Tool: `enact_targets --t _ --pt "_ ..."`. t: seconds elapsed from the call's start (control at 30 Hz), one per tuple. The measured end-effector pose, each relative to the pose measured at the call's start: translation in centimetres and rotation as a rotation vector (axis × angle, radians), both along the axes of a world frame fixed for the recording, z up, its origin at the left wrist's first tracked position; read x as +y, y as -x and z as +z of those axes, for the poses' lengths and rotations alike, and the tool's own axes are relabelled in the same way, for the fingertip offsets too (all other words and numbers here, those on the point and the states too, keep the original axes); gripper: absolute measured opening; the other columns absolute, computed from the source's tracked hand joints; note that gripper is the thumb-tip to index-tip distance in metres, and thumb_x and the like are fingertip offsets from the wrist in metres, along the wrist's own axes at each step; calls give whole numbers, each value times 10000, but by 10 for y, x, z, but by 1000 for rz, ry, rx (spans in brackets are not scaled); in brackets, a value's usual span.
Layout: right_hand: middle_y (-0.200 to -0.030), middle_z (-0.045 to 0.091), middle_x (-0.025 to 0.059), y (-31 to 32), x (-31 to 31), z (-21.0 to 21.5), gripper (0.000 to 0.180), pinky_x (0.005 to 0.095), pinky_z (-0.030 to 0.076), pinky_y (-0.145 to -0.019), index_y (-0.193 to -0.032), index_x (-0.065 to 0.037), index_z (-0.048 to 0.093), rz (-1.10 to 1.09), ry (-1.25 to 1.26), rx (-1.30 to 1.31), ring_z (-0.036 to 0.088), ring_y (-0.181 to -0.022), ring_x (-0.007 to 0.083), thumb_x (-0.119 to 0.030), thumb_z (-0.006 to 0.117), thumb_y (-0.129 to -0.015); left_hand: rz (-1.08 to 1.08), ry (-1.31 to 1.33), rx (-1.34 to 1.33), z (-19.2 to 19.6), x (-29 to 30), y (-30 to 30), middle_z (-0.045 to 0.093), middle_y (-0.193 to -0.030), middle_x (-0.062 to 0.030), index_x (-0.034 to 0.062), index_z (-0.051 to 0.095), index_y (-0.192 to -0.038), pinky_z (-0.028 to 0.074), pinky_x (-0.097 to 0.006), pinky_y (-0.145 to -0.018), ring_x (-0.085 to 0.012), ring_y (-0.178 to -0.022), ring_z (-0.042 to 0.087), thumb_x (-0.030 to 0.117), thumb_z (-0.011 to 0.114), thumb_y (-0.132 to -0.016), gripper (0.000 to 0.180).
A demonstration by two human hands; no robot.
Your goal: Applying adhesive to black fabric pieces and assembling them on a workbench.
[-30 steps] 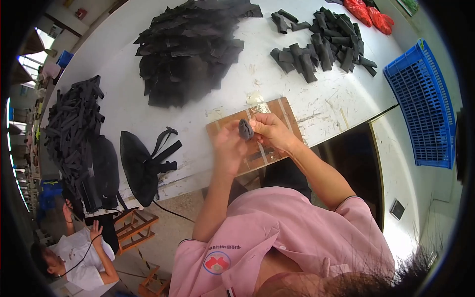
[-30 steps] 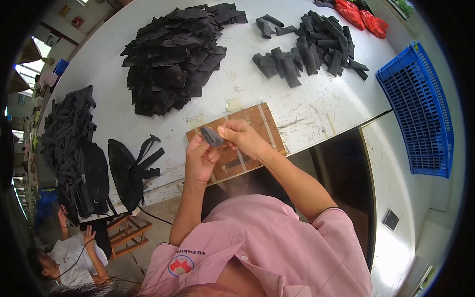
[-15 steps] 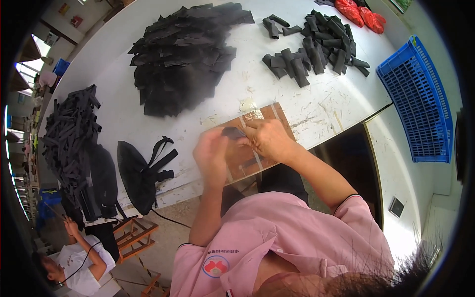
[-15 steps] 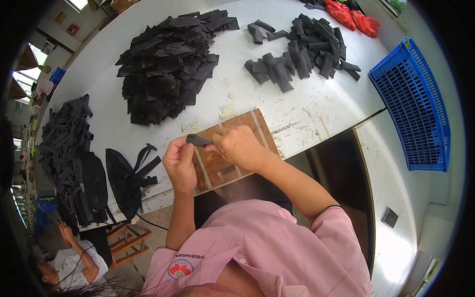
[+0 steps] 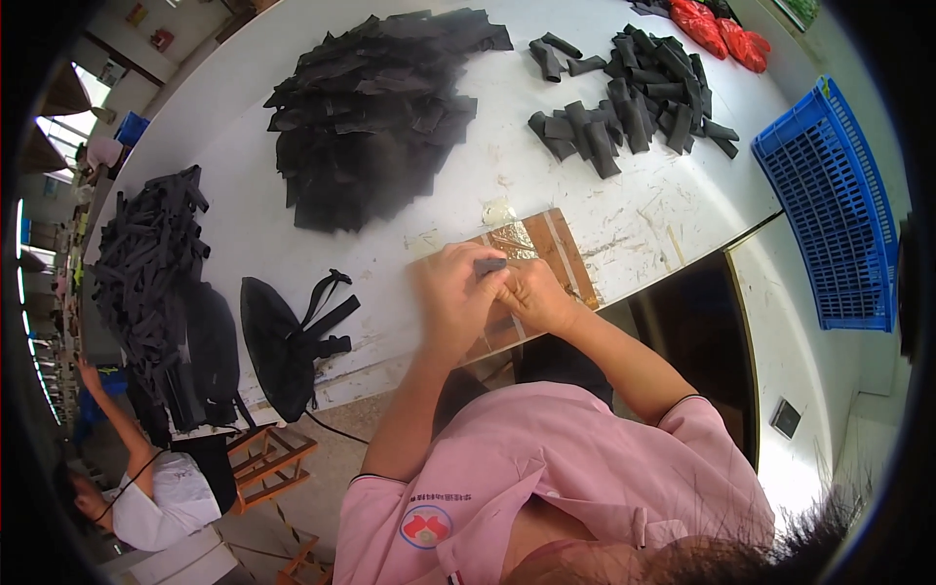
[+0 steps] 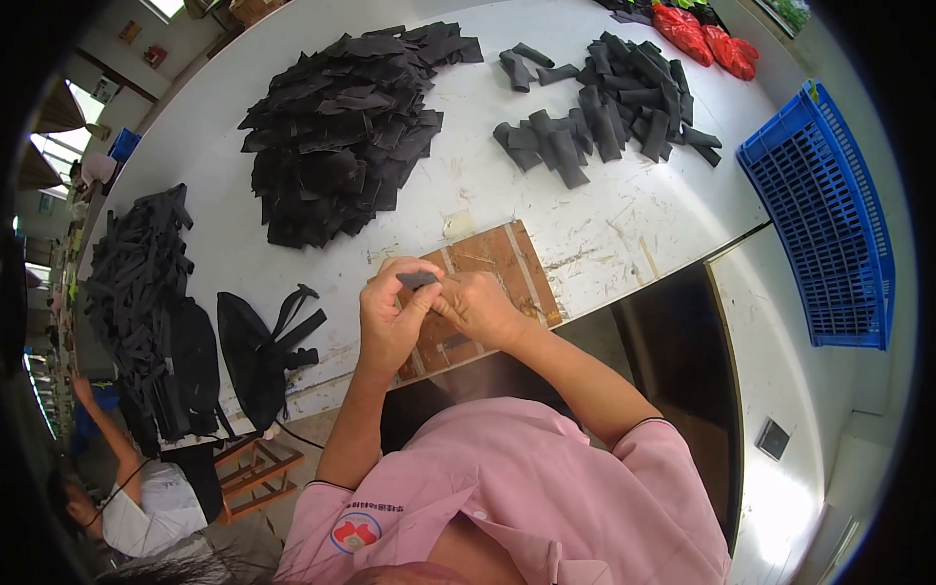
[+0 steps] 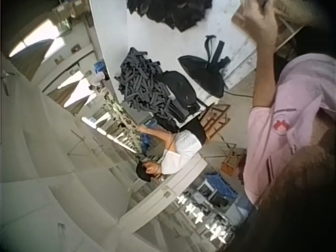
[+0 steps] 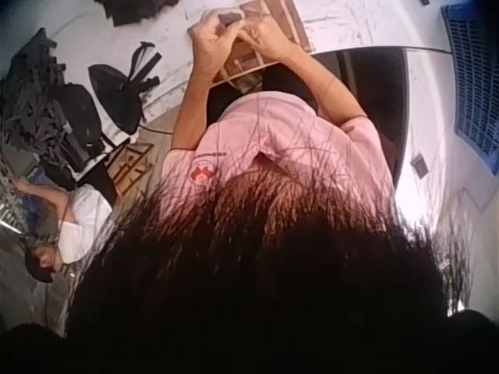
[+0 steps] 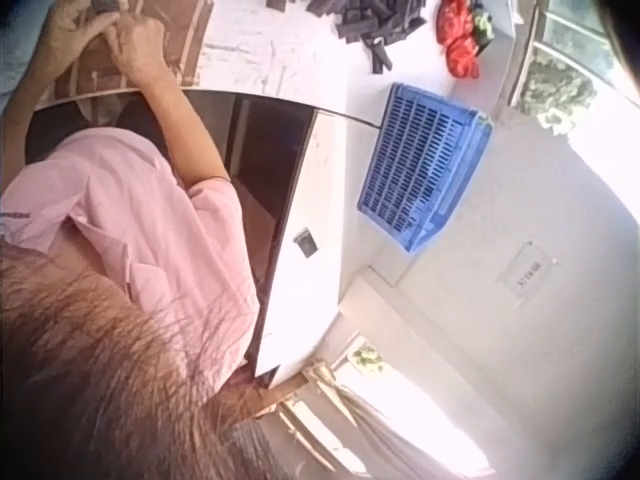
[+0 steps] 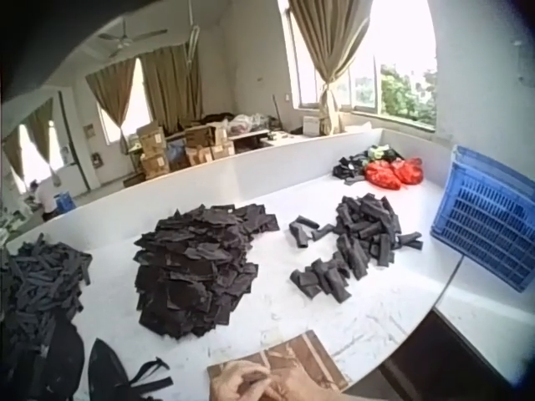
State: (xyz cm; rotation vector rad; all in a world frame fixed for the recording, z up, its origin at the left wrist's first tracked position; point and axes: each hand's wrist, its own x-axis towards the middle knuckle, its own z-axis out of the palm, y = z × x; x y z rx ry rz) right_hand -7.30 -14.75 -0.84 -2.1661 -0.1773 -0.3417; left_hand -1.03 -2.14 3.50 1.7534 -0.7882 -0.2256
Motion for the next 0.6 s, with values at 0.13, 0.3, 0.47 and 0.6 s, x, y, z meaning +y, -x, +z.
enact_targets --t 0.13,0.3,0.47,0.6 --pt "-669 549 131 3 -2 15 240 398 419 -526 -767 -32 563 -30 30 1 540 -609 313 -266 535 -810 12 305 134 9 6 15 581 -940 -97 -23 575 -908 400 -244 -781 -128 -828 532 32 580 -785 135" --pt "-644 525 117 -4 -5 49 259 384 409 -508 -722 -33 543 -27 181 5 526 -590 294 -284 565 -783 108 627 411 12 18 7 581 -928 -99 -2 555 -948 406 -275 -798 -154 -855 529 84 542 -833 144" --pt "-638 513 75 -6 -2 30 286 355 408 -488 -668 -50 514 -7 329 -101 529 -591 266 -310 564 -775 215 585 491 -3 28 5 578 -916 -97 16 568 -892 413 -312 -820 -171 -852 533 124 538 -841 123" --pt "-630 506 62 -3 2 23 293 352 412 -483 -650 -62 502 -42 339 -66 535 -592 255 -318 550 -786 153 570 294 -4 28 6 582 -943 -116 -8 565 -925 400 -291 -820 -161 -882 530 83 538 -836 131"
